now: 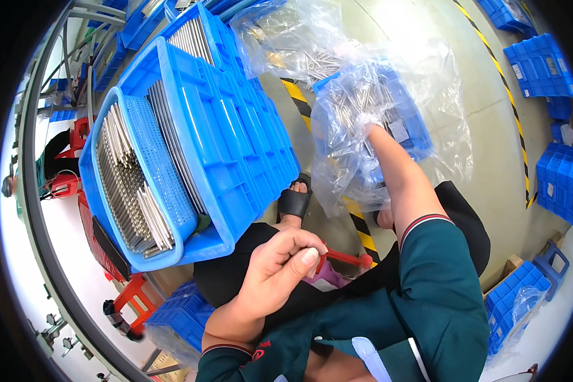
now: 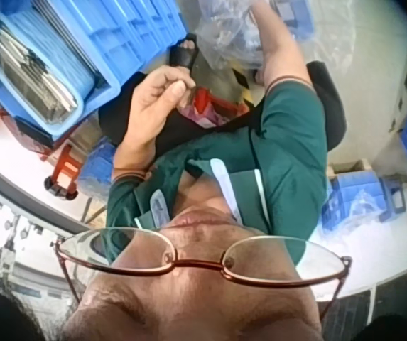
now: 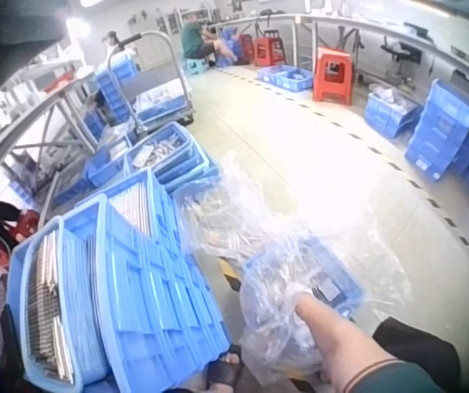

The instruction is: The person sits on the floor and repeatedly picks up bundles of metal rods from a plastic bag, inspects them, and places them into a blue crate. The process involves handling the rods with gloved hands and organizing them into the container.

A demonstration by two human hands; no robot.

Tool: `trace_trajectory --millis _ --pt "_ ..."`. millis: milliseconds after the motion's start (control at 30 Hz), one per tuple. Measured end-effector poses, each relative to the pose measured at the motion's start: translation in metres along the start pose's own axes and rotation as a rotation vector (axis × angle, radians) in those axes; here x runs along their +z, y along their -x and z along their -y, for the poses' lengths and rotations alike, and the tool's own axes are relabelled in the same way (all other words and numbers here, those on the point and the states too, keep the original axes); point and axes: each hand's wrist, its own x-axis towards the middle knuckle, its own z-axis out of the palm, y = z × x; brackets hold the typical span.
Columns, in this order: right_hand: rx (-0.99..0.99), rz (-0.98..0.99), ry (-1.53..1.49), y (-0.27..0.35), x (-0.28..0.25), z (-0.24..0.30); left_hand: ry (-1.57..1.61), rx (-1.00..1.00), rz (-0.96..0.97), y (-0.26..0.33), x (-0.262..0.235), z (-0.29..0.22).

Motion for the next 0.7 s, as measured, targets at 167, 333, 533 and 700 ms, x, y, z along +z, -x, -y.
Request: trace_trajectory --millis 167,333,533,700 --pt "-0.047 0.092 0.071 0.002 -0.024 -0.008 0.004 0.052 0.077 0.004 -0.004 0.005" --pt "-0.015 0.388 0.314 0.012 -0.062 -0.031 0.001 0.08 0.054 0.007 -0.003 0.007" --pt "0.163 0.671 0.642 0.021 -0.049 -0.057 -0.006 0.08 0.065 0.012 0.001 0.006" --pt "0.232 0.673 0.722 0.04 -0.03 -0.041 -0.005 0.092 0.096 0.01 -0.003 0.01"
